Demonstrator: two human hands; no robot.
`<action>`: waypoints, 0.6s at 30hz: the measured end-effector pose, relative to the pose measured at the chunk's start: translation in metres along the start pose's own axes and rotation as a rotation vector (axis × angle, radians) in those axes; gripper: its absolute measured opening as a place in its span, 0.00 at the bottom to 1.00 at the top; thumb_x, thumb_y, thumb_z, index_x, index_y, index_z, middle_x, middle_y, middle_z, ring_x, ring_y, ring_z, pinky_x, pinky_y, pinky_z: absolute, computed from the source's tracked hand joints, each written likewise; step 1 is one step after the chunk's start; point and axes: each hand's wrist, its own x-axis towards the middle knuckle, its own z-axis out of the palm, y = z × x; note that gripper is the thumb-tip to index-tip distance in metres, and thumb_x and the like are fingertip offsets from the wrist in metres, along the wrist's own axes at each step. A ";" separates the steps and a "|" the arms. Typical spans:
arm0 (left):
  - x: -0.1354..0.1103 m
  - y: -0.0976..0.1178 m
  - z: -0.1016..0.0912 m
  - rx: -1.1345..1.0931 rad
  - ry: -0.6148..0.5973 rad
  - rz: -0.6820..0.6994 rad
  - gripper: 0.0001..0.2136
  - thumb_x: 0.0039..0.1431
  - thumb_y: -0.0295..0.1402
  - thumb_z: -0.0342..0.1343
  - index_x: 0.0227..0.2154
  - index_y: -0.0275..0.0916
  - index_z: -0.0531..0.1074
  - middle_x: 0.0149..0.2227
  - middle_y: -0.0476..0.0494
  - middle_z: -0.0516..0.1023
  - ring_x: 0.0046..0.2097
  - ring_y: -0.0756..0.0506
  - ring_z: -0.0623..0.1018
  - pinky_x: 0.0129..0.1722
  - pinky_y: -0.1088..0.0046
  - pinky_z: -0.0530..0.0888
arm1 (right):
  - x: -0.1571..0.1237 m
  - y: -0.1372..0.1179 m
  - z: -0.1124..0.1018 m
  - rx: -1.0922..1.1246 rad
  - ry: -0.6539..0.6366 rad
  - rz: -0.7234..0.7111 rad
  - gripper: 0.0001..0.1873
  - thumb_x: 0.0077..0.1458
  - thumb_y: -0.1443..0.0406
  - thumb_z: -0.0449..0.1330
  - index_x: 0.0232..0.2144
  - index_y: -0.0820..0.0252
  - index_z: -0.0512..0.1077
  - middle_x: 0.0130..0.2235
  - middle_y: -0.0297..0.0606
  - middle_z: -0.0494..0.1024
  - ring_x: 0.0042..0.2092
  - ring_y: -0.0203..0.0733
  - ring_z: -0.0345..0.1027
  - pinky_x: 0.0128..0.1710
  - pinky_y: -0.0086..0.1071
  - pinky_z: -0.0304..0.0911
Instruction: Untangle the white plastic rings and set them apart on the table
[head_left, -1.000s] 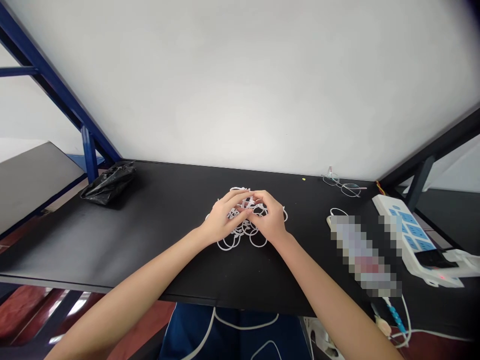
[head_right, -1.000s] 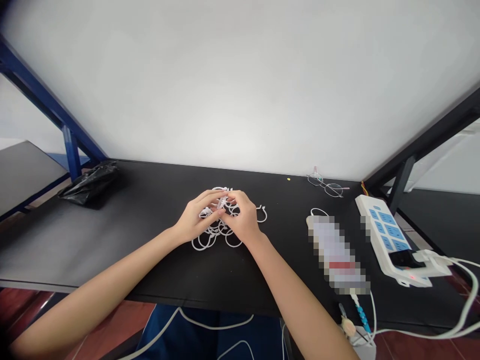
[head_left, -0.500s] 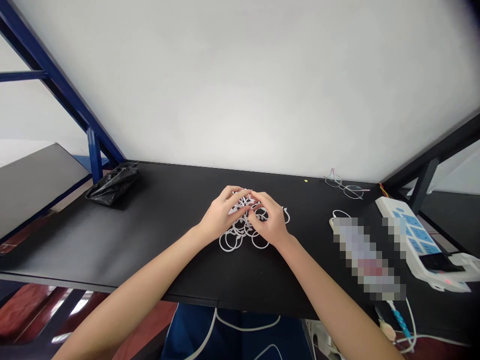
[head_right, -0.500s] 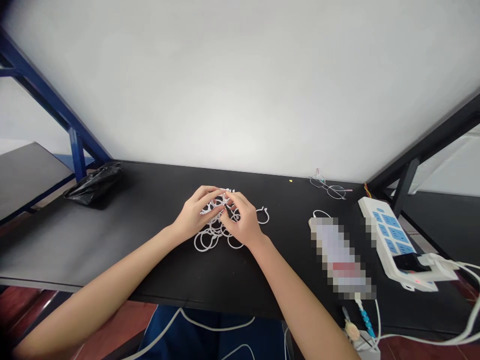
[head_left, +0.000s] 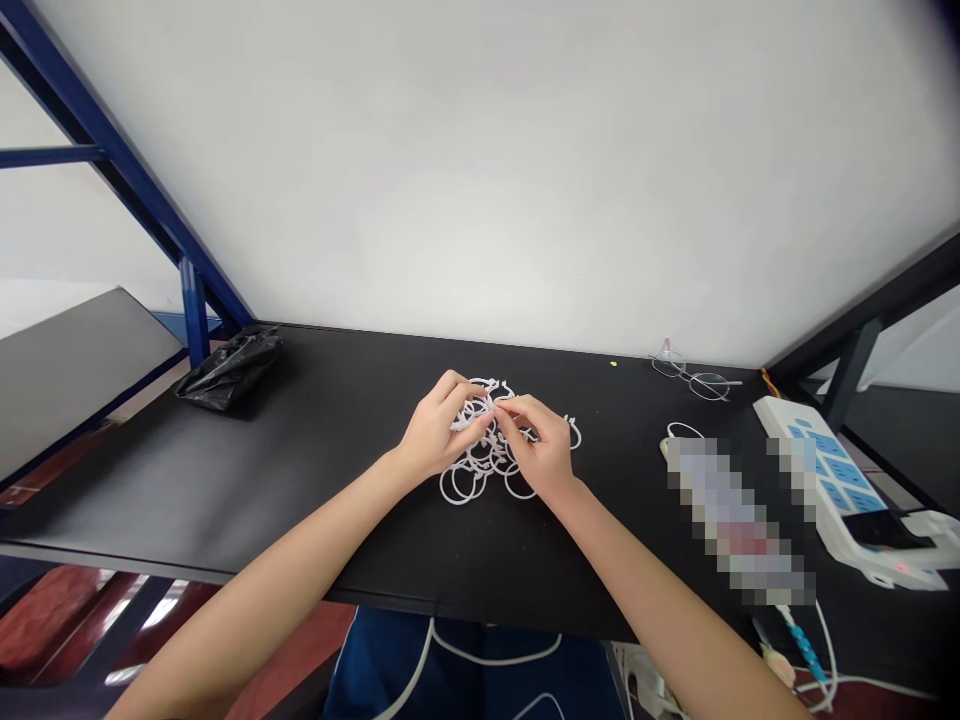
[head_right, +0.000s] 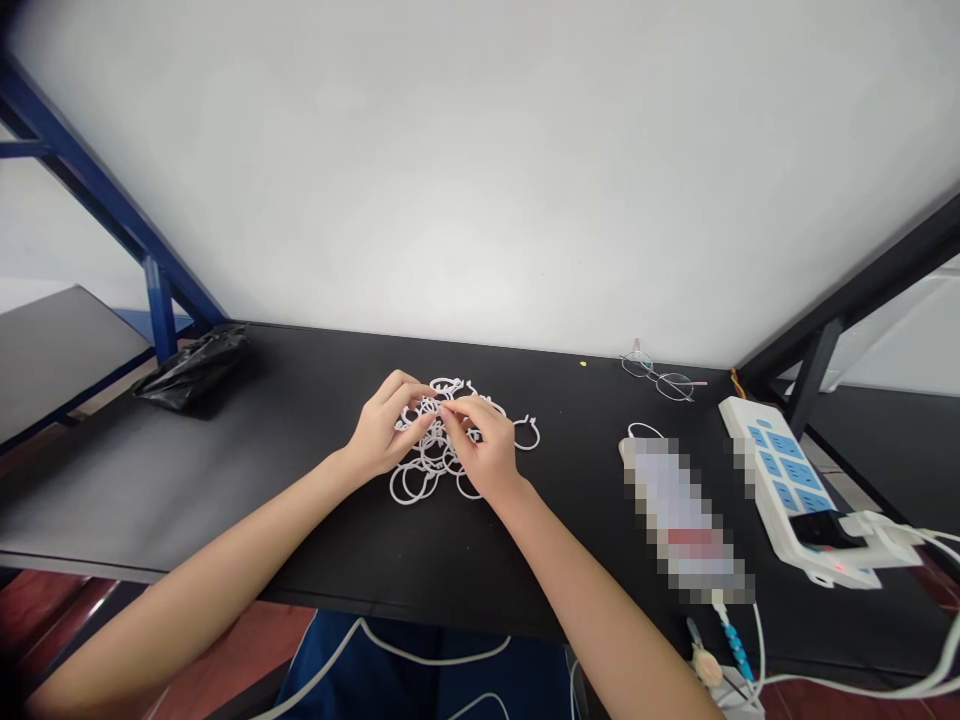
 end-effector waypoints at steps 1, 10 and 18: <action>0.000 0.002 0.000 -0.043 -0.003 -0.033 0.10 0.65 0.37 0.50 0.42 0.37 0.70 0.37 0.42 0.70 0.35 0.48 0.72 0.35 0.70 0.72 | -0.001 -0.001 0.001 0.005 0.003 -0.004 0.06 0.60 0.70 0.58 0.36 0.57 0.75 0.33 0.38 0.77 0.31 0.36 0.71 0.27 0.30 0.71; -0.002 0.002 0.006 -0.197 0.052 -0.162 0.17 0.68 0.36 0.40 0.28 0.37 0.71 0.25 0.45 0.73 0.31 0.47 0.70 0.33 0.68 0.68 | -0.010 -0.006 0.010 -0.086 0.047 -0.172 0.06 0.60 0.72 0.57 0.37 0.57 0.71 0.31 0.37 0.76 0.30 0.37 0.69 0.31 0.33 0.69; -0.002 0.003 0.006 -0.180 0.076 -0.155 0.18 0.67 0.36 0.39 0.27 0.38 0.69 0.26 0.45 0.74 0.30 0.47 0.70 0.31 0.69 0.68 | -0.009 -0.007 0.008 -0.331 -0.091 -0.142 0.15 0.64 0.69 0.50 0.24 0.57 0.60 0.19 0.29 0.62 0.21 0.32 0.53 0.23 0.30 0.51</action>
